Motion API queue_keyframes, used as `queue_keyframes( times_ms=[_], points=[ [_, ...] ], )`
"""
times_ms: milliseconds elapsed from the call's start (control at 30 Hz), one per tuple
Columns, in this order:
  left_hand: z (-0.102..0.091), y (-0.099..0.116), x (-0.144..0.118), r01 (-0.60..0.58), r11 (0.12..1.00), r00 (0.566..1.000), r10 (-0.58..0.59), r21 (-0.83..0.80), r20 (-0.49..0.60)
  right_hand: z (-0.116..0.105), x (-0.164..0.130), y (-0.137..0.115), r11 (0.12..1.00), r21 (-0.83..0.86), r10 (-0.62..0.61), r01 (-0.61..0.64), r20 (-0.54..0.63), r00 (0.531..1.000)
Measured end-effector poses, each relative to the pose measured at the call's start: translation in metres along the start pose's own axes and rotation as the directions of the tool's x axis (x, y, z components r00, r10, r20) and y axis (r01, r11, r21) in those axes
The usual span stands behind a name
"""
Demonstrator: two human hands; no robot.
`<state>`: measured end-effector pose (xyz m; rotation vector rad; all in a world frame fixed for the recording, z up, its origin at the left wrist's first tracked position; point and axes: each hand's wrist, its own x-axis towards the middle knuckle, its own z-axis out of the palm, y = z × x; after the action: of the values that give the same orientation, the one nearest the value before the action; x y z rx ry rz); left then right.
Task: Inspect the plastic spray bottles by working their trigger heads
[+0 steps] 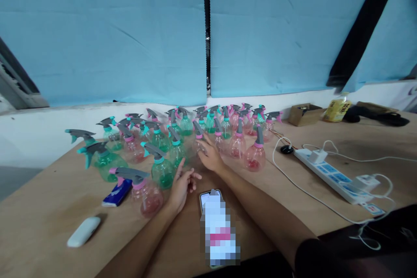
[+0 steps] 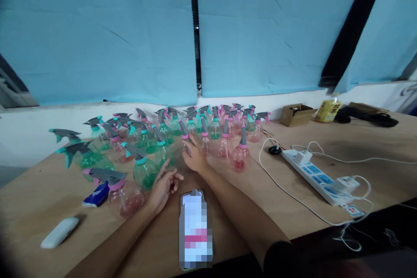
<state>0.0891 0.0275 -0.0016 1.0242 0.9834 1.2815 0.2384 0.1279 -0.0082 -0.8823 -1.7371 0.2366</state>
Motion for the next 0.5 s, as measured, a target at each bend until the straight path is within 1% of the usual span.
queue_keyframes(
  times_ms=[100, 200, 267, 367, 500],
  points=[
    [-0.001, -0.001, 0.001, 0.007, 1.000, 1.000, -0.007, 0.000, -0.003, 0.002, 0.005, 0.003, 1.000, 0.025, 0.016, -0.016, -0.005, 1.000],
    [-0.002, -0.002, 0.002, 0.005, 1.000, 1.000, -0.005, 0.006, -0.007, 0.004, 0.007, 0.006, 0.999, 0.041, 0.028, -0.029, 0.026, 0.999],
    [-0.002, -0.003, 0.002, 0.001, 1.000, 1.000, -0.001, 0.003, -0.012, 0.005, 0.008, 0.006, 0.998, 0.040, 0.047, -0.048, 0.026, 0.999],
    [-0.003, -0.003, 0.003, 0.005, 1.000, 1.000, -0.005, 0.006, -0.016, 0.003, 0.006, 0.002, 0.998, 0.020, 0.066, -0.065, -0.037, 0.997],
    [-0.003, -0.003, 0.004, 0.015, 0.999, 1.000, -0.015, 0.029, -0.013, 0.001, 0.002, -0.008, 0.996, -0.005, 0.087, -0.089, -0.173, 0.981]
  ],
)
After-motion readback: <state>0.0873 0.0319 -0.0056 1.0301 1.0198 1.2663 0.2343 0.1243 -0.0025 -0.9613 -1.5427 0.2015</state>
